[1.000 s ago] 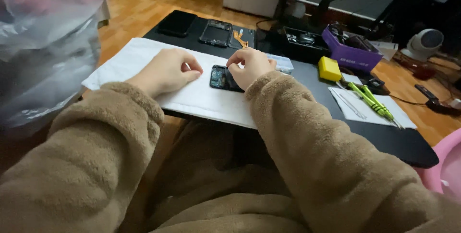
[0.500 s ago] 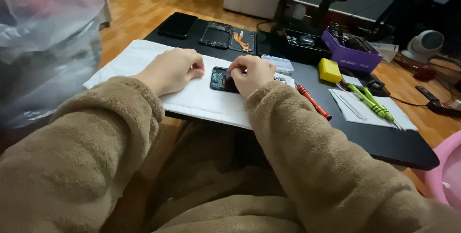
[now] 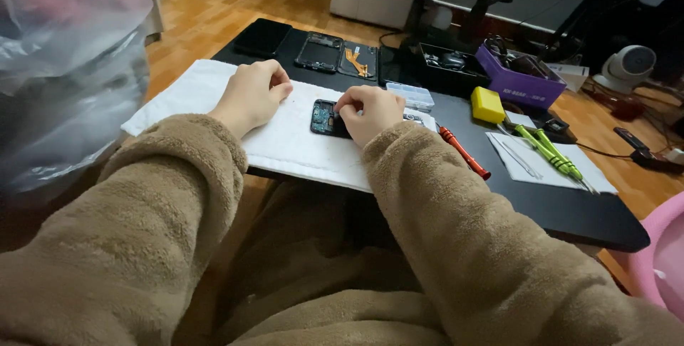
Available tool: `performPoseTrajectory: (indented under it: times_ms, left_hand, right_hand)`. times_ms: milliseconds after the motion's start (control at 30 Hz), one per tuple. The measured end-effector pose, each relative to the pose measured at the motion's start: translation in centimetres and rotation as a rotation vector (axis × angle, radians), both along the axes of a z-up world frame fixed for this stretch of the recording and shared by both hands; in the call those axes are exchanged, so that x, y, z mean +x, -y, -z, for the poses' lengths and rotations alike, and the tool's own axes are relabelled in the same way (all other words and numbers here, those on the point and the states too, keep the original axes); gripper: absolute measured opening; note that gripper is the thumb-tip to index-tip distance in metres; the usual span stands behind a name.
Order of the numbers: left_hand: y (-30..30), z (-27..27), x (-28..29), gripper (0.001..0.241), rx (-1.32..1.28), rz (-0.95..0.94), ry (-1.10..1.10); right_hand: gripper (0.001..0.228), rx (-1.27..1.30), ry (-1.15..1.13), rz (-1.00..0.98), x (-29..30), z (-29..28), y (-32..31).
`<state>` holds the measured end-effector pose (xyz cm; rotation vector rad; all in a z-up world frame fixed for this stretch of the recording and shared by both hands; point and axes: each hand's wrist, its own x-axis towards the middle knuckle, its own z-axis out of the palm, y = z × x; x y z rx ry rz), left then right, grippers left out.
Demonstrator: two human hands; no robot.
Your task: Carefully disassembling a smartphone using a screwdriver and pry tools on a workspace.
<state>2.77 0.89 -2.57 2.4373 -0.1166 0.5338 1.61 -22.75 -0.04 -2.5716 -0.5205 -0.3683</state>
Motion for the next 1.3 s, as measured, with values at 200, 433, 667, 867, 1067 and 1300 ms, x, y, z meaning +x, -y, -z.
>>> performPoseTrajectory:
  times_ms: [200, 433, 667, 867, 1067, 1300]
  left_hand:
    - [0.9, -1.7, -2.8, 0.021, 0.008, 0.075, 0.026]
    - [2.1, -3.0, -4.9, 0.040, 0.063, 0.121, 0.024]
    - [2.7, -3.7, -5.5, 0.035, 0.211, 0.201, -0.010]
    - [1.7, -2.5, -4.8, 0.028, 0.135, 0.339, 0.056]
    - [1.6, -1.8, -3.6, 0.024, 0.171, 0.346, 0.042]
    - [1.8, -2.4, -4.4, 0.028, 0.156, 0.320, 0.010]
  right_hand:
    - [0.021, -0.026, 0.039, 0.000, 0.4, 0.3, 0.0]
    - [0.028, -0.390, 0.003, 0.010, -2.1, -2.7, -1.0]
    - [0.036, -0.498, -0.070, -0.110, 11.6, -2.4, 2.5]
    - [0.047, -0.598, -0.018, 0.049, 22.0, 0.6, 6.5]
    - [0.060, -0.762, -0.022, -0.020, 21.1, 0.4, 5.4]
    - [0.055, -0.810, 0.057, 0.003, 23.4, 1.2, 5.6]
